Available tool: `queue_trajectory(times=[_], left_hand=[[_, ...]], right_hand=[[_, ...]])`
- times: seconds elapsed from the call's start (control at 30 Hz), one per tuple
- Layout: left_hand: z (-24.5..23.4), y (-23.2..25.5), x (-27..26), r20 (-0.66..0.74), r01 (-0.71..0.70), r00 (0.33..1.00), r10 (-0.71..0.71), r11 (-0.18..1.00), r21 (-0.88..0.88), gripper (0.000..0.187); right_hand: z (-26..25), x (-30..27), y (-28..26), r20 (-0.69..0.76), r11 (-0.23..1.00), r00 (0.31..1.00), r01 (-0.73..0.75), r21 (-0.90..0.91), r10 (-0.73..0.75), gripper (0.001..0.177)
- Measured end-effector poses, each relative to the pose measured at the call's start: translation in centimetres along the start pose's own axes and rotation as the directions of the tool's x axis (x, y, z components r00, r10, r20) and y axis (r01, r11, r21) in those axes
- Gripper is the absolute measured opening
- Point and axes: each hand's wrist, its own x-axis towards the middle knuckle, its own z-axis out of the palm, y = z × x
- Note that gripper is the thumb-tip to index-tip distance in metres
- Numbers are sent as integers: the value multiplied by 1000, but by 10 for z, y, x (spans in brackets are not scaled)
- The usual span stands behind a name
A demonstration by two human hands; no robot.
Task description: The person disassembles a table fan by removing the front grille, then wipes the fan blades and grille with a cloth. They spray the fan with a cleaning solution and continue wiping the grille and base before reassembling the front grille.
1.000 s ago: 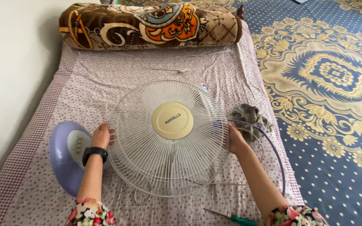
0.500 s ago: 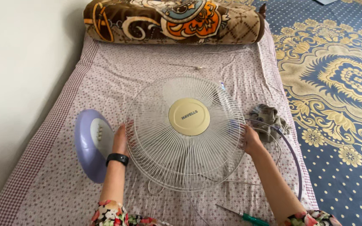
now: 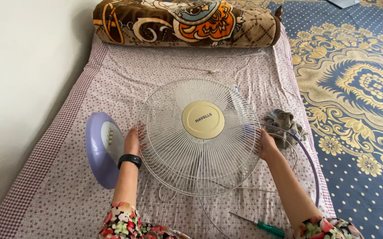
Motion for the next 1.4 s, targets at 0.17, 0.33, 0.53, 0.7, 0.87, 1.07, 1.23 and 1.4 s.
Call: queue_trajectory(times=[0.17,0.33,0.53,0.7,0.87,1.07,1.23,1.4], left_hand=[[8,8,-2,-92,10,996,18,956,292,57],[15,8,-9,-99,-46,990,98,903,428,56],[11,8,-4,-100,26,995,0,964,266,56],[2,11,-5,10,15,1000,-19,959,282,62],[-2,9,-13,14,91,995,-96,976,198,68],[0,3,-8,38,63,997,-65,997,48,73],[1,3,-2,-49,117,993,-111,983,138,72],[2,3,-2,-55,99,994,-89,974,205,69]], right_hand=[[-5,-3,1,82,997,997,0,81,-7,44],[-13,4,0,154,998,988,-36,58,26,47],[-12,20,-6,107,998,993,-52,-27,55,40],[-1,13,-8,-17,988,996,-93,-126,92,47],[2,3,-11,25,989,991,-126,-78,129,46],[0,13,-11,94,997,993,-68,-36,71,44],[-7,33,-7,80,995,997,-10,-101,18,40],[-9,44,-3,35,994,998,-47,-102,51,43]])
